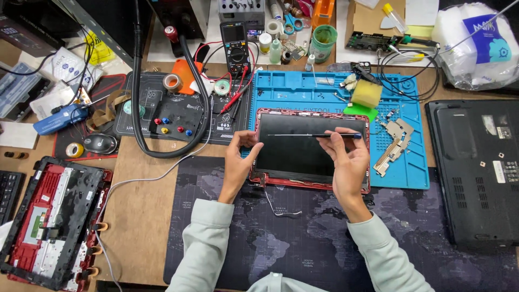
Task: Disassembling a laptop screen assembly using a precision screwdriver
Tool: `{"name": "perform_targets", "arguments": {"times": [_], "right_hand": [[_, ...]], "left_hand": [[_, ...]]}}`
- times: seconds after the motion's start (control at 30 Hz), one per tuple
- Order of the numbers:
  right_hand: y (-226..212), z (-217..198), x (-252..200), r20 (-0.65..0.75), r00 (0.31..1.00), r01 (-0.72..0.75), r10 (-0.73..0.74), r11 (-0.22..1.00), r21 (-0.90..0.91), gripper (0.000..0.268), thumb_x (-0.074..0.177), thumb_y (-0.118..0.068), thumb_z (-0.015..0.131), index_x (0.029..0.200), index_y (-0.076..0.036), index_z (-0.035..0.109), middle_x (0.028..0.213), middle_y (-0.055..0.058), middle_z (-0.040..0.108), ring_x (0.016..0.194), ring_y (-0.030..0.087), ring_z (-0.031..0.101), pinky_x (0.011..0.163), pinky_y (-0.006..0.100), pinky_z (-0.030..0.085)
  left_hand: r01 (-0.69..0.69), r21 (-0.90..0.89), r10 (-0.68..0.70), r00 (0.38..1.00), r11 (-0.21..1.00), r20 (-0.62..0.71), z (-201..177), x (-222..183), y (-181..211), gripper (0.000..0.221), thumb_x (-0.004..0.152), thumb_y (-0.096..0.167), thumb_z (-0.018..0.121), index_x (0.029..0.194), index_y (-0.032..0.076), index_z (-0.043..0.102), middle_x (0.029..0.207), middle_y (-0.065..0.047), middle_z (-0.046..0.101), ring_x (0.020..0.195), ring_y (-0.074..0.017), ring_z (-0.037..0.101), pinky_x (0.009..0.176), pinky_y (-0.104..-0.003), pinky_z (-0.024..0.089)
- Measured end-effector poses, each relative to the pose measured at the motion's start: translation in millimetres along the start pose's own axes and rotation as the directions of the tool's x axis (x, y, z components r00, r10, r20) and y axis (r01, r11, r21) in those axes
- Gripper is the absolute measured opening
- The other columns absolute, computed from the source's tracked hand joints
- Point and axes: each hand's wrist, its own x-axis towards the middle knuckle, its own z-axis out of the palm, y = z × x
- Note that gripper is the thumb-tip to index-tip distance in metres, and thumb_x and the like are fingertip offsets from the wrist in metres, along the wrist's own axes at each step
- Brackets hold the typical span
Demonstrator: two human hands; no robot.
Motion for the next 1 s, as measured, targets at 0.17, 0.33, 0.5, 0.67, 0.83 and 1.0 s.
{"name": "perform_targets", "arguments": {"times": [0.17,0.33,0.5,0.67,0.83,1.0], "right_hand": [[4,-4,-7,-0.020,0.998,-0.052,0.052,0.998,0.019,0.021,0.102,-0.014,0.066,0.117,0.000,0.060,0.106,0.020,0.071,0.095,0.032,0.076,0.092,0.042,0.064],[12,-8,-11,-0.034,0.995,-0.098,0.099,0.995,0.034,0.023,0.102,-0.014,0.066,0.119,0.000,0.060,0.106,0.021,0.070,0.097,0.034,0.076,0.093,0.044,0.063],[17,-8,-11,-0.025,0.993,-0.114,0.116,0.992,0.053,0.024,0.101,-0.015,0.067,0.119,0.000,0.060,0.106,0.021,0.070,0.097,0.036,0.076,0.093,0.045,0.063],[17,-6,-11,-0.017,0.994,-0.111,0.111,0.993,0.041,0.025,0.101,-0.015,0.067,0.119,0.001,0.060,0.106,0.022,0.070,0.098,0.037,0.075,0.093,0.046,0.063],[16,-5,-9,-0.015,0.995,-0.098,0.098,0.994,0.043,0.024,0.101,-0.015,0.067,0.119,0.001,0.060,0.105,0.021,0.070,0.097,0.036,0.076,0.093,0.045,0.063],[16,-4,-9,-0.008,0.996,-0.090,0.090,0.995,0.033,0.025,0.101,-0.015,0.067,0.118,0.001,0.060,0.105,0.021,0.071,0.096,0.035,0.076,0.093,0.045,0.063]], "left_hand": [[-0.001,-0.004,0.001,1.000,1.000,0.014,-1,0,0,0.027,0.086,0.011,0.083,0.110,0.009,0.069,0.090,-0.006,0.070,0.089,-0.0143,0.065,0.086,-0.030,0.051],[-0.009,0.032,0.008,0.999,0.999,0.031,-2,-2,1,0.023,0.085,0.011,0.084,0.106,0.010,0.073,0.091,-0.006,0.070,0.089,-0.0151,0.068,0.086,-0.029,0.053],[-0.048,0.051,0.045,0.998,0.998,0.049,-1,-1,2,0.019,0.085,0.015,0.084,0.102,0.013,0.076,0.092,-0.004,0.068,0.090,-0.0143,0.065,0.088,-0.029,0.051],[-0.039,0.043,0.037,0.998,0.998,0.047,-1,-1,-1,0.012,0.086,0.015,0.083,0.098,0.015,0.079,0.091,-0.003,0.068,0.089,-0.0133,0.065,0.088,-0.030,0.051],[-0.041,0.032,0.039,0.998,0.999,0.049,-2,-1,0,0.009,0.089,0.013,0.079,0.097,0.013,0.079,0.089,-0.005,0.068,0.089,-0.0152,0.066,0.089,-0.032,0.050],[-0.031,0.020,0.030,0.999,0.999,0.035,-2,-1,1,0.010,0.087,0.013,0.081,0.097,0.014,0.080,0.089,-0.005,0.069,0.088,-0.0151,0.067,0.088,-0.032,0.051]]}}
